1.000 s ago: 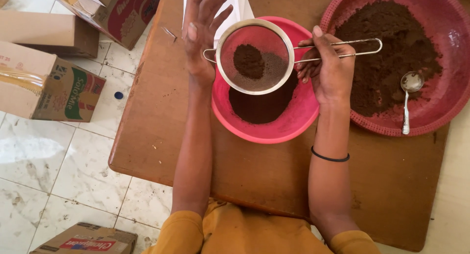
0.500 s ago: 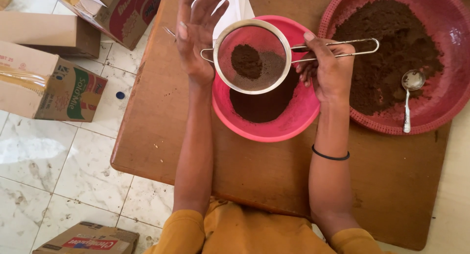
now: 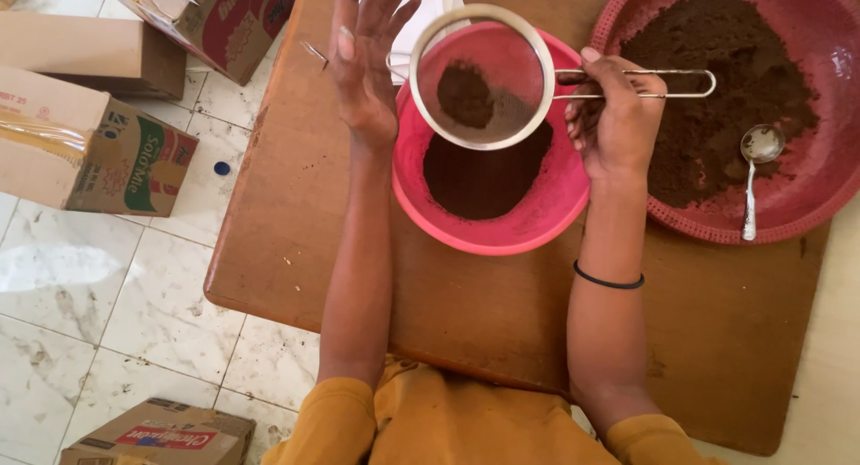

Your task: Sifting ground coffee from a tray into a bowl using a handheld metal strainer and a spoon.

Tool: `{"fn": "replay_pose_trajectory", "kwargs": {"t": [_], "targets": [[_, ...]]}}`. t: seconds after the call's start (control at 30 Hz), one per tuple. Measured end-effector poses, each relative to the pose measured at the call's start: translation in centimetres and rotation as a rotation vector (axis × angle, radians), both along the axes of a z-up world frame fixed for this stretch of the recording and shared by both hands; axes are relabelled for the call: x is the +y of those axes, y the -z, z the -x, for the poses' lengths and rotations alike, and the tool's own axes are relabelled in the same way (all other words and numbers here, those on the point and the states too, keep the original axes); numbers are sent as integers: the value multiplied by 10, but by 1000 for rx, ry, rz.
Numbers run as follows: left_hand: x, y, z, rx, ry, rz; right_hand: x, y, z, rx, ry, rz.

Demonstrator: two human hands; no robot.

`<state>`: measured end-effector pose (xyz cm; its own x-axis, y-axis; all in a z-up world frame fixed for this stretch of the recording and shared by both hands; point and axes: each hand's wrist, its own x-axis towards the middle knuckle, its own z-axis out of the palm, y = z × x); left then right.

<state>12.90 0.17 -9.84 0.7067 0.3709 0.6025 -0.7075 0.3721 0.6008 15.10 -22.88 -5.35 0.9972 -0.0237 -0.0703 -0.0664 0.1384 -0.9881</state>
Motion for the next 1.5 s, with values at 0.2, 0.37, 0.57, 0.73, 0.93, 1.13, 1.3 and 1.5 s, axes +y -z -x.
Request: {"fn": "replay_pose_trajectory", "kwargs": {"t": [0.2, 0.37, 0.57, 0.73, 0.93, 1.13, 1.3, 1.5], "targets": [[0, 0, -1, -9, 3, 10, 2, -1, 0, 40, -8, -36], [2, 5, -4, -22, 17, 29, 2, -1, 0, 38, -9, -51], [3, 12, -4, -3, 14, 41, 0, 0, 1, 6, -28, -32], [3, 12, -6, 7, -7, 26, -1, 6, -3, 2, -2, -46], [3, 9, -4, 8, 6, 6, -1, 4, -3, 31, 59, -57], [-1, -2, 2, 18, 14, 21, -4, 10, -5, 25, 58, -49], [-2, -26, 13, 60, -11, -70, -2, 7, -4, 23, 59, -64], [-6, -36, 18, 123, -45, -146, -1, 9, -6, 35, 65, -86]]}}
